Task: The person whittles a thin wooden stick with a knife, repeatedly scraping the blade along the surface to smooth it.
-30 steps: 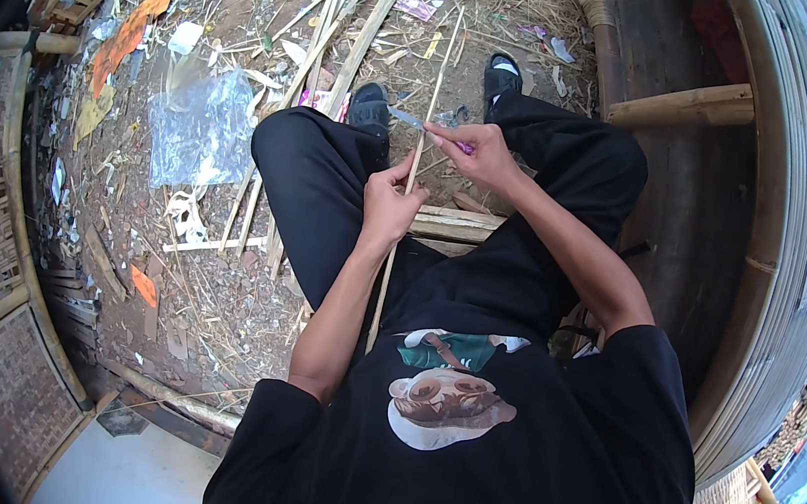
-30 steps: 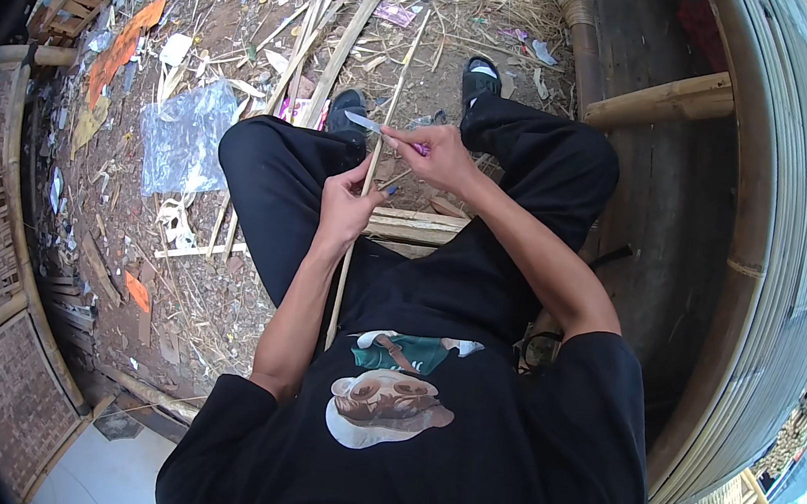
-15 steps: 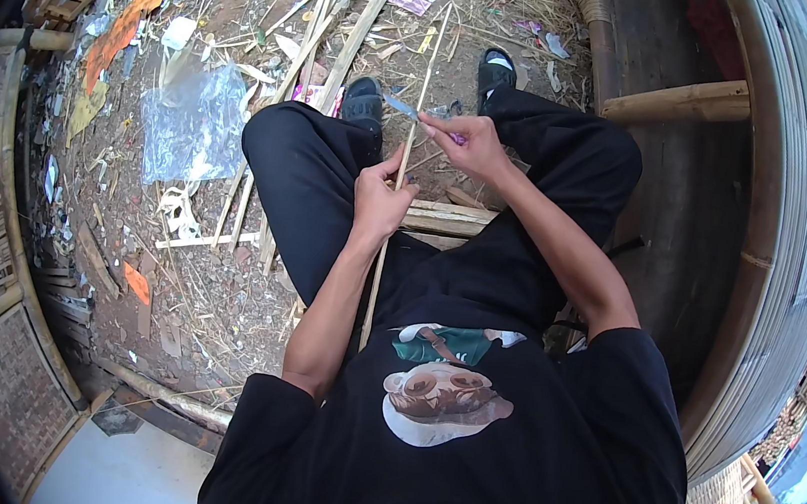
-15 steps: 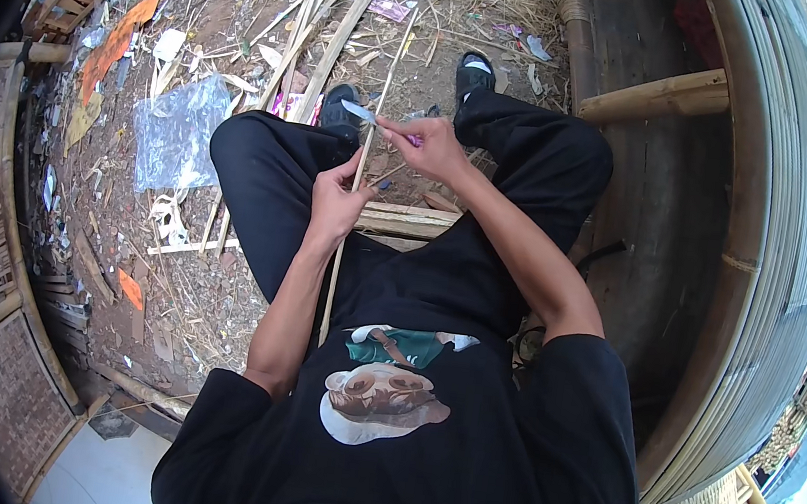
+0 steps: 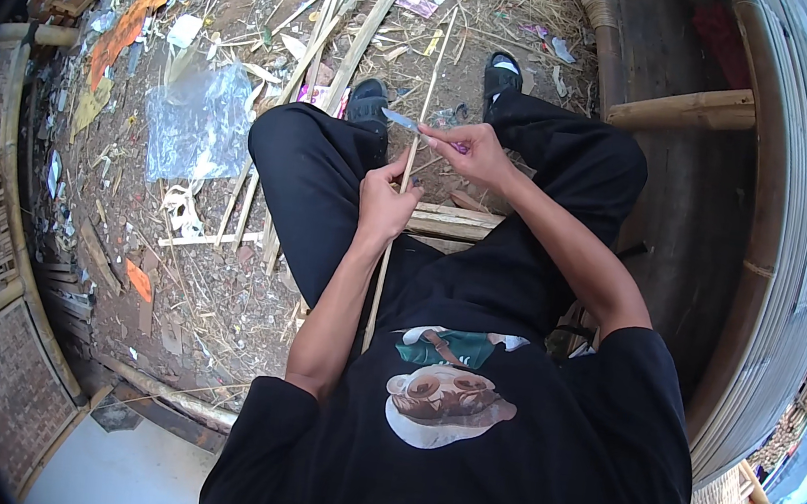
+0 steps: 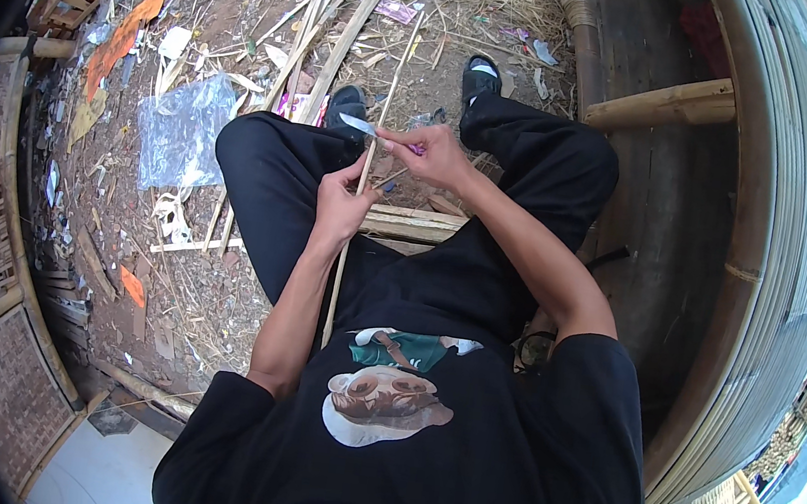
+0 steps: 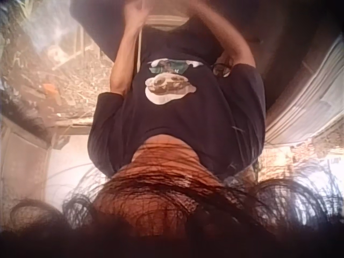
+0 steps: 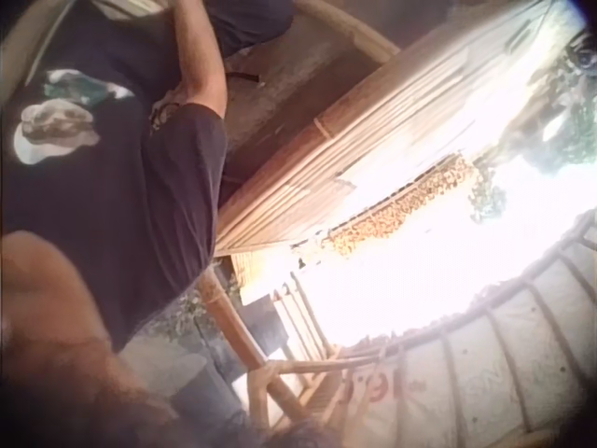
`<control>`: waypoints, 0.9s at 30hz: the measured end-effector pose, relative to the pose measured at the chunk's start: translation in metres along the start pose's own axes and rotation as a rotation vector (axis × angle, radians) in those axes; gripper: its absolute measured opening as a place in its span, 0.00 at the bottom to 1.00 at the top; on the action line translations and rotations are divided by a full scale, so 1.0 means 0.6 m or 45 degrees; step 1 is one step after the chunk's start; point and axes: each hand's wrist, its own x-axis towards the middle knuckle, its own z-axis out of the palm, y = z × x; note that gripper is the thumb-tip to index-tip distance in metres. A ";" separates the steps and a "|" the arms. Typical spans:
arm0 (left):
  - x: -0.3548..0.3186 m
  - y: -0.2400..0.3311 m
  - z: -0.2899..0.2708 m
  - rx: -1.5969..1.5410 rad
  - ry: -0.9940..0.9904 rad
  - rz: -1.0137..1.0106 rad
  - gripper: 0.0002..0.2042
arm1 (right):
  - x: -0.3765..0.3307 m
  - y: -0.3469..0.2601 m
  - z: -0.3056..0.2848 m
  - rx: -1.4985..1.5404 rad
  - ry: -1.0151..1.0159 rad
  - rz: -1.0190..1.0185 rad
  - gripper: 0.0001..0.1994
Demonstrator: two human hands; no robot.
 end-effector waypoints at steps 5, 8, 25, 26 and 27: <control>0.007 -0.010 -0.003 -0.118 -0.023 0.025 0.30 | -0.039 -0.016 0.029 0.149 -0.054 0.069 0.14; 0.007 -0.004 -0.001 -0.093 -0.030 0.060 0.29 | -0.048 -0.017 0.031 0.208 -0.130 0.021 0.13; -0.011 0.018 -0.010 0.165 0.006 0.029 0.29 | -0.018 -0.006 0.019 0.067 -0.112 -0.048 0.14; -0.014 0.021 -0.009 0.224 -0.022 -0.001 0.29 | -0.010 0.004 0.016 0.092 -0.021 0.075 0.14; -0.012 0.014 -0.001 0.149 -0.005 0.026 0.29 | -0.002 0.014 0.020 0.154 0.046 -0.062 0.14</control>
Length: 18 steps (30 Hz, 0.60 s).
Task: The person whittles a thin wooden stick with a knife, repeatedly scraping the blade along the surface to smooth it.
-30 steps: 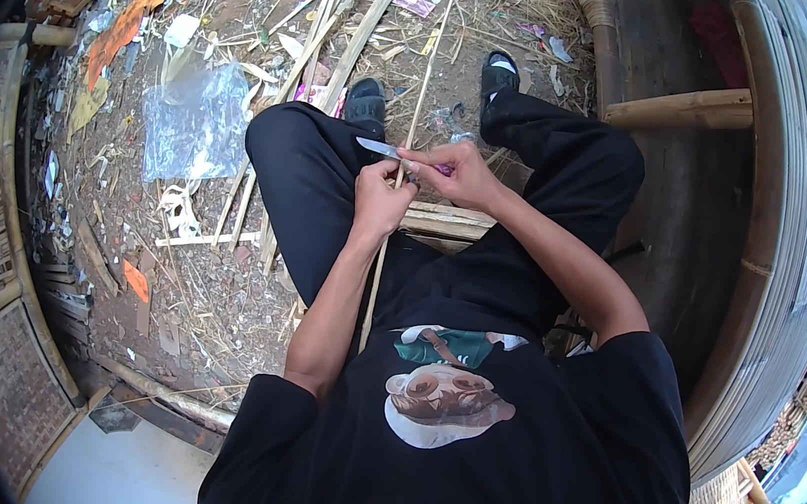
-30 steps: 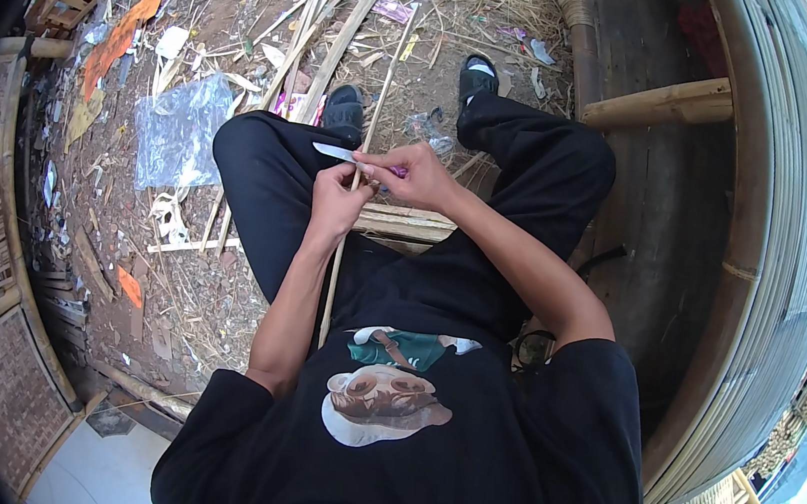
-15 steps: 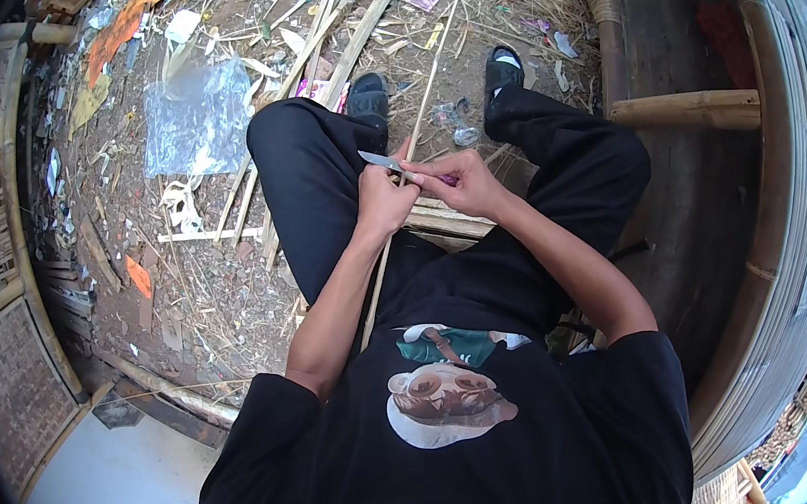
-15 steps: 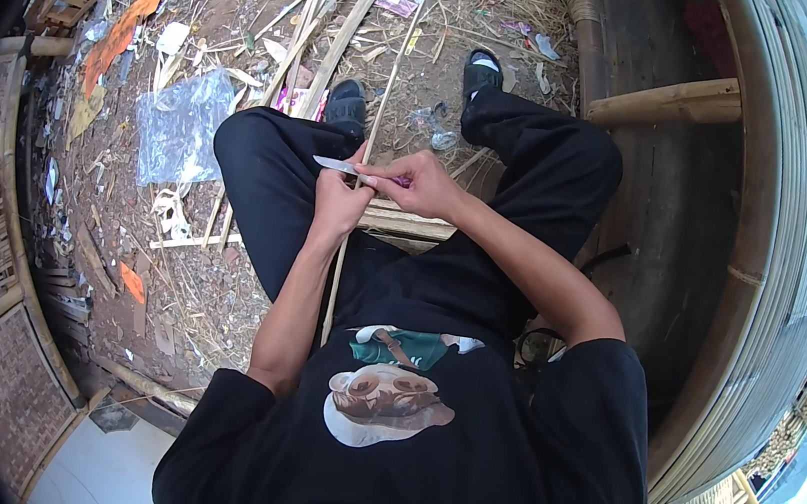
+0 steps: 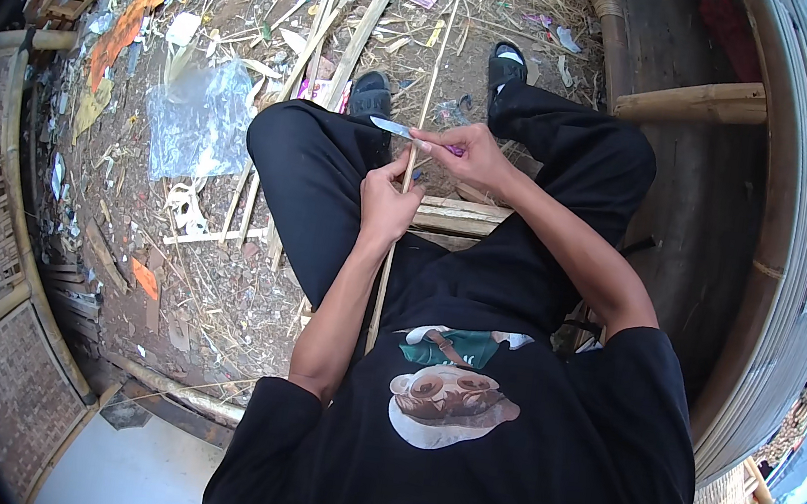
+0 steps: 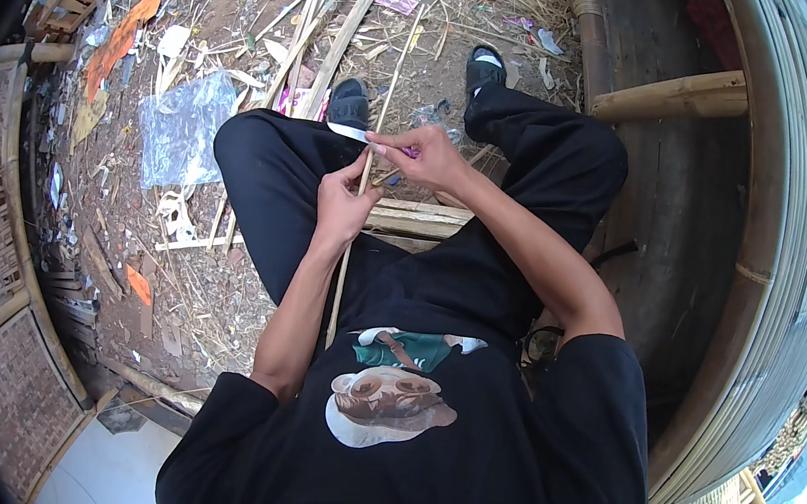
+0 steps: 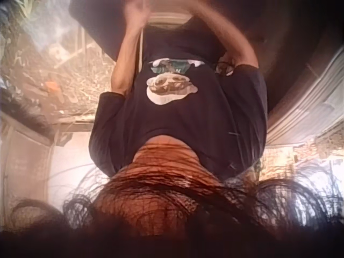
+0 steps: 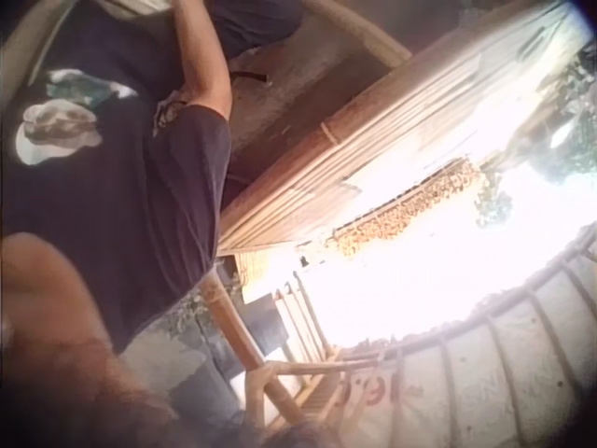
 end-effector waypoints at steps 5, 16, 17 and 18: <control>0.016 -0.011 -0.005 -0.225 0.020 -0.014 0.28 | -0.001 -0.022 0.001 -0.086 -0.037 0.178 0.13; 0.013 0.006 -0.004 -0.243 -0.094 -0.069 0.32 | -0.048 -0.024 0.012 -0.037 -0.248 0.025 0.13; 0.012 0.011 -0.007 -0.243 -0.096 -0.074 0.32 | -0.046 -0.022 0.013 -0.035 -0.249 0.030 0.13; 0.012 0.013 -0.009 -0.204 -0.093 -0.079 0.32 | -0.045 -0.019 0.014 -0.011 -0.268 0.101 0.13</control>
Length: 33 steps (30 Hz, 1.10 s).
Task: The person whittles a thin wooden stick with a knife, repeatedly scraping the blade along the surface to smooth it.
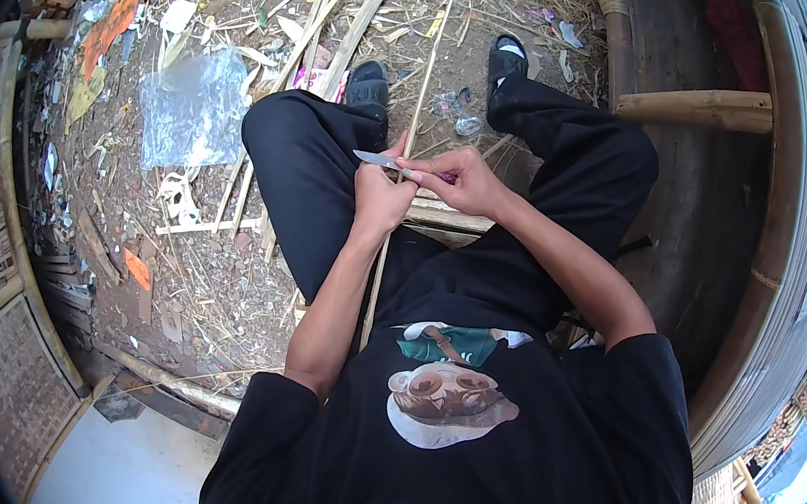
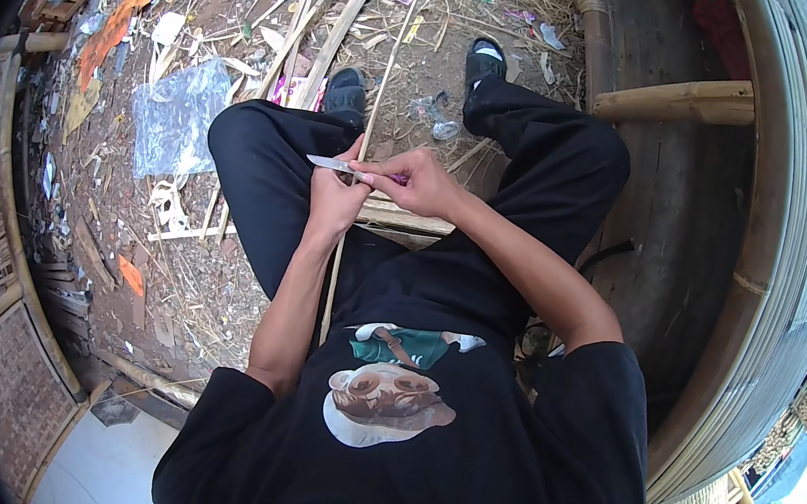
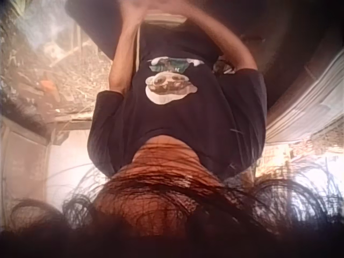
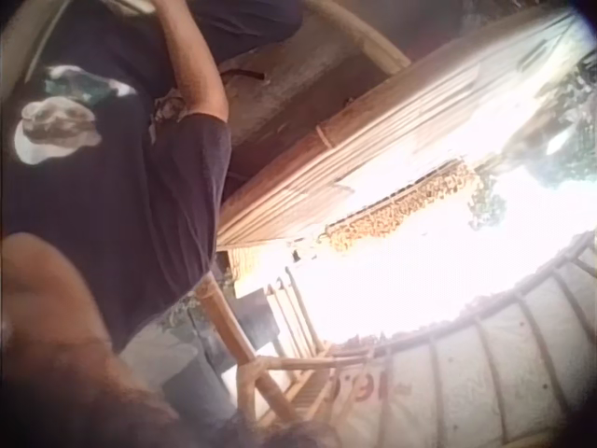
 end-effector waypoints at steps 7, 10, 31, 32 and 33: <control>0.008 -0.029 -0.003 -0.124 0.086 0.074 0.31 | 0.019 -0.006 -0.002 -0.090 0.063 -0.109 0.13; -0.003 -0.026 0.005 -0.015 -0.017 -0.002 0.31 | 0.038 0.037 -0.035 -0.014 0.192 -0.043 0.13; 0.001 0.045 -0.011 -0.347 -0.242 -0.092 0.13 | 0.051 0.012 -0.083 -0.442 0.949 0.305 0.17; 0.003 0.046 -0.012 -0.324 -0.274 -0.113 0.13 | 0.050 0.001 -0.080 -0.369 0.937 0.399 0.17; 0.003 0.046 -0.014 -0.316 -0.266 -0.100 0.13 | 0.050 -0.009 -0.077 -0.295 0.923 0.492 0.18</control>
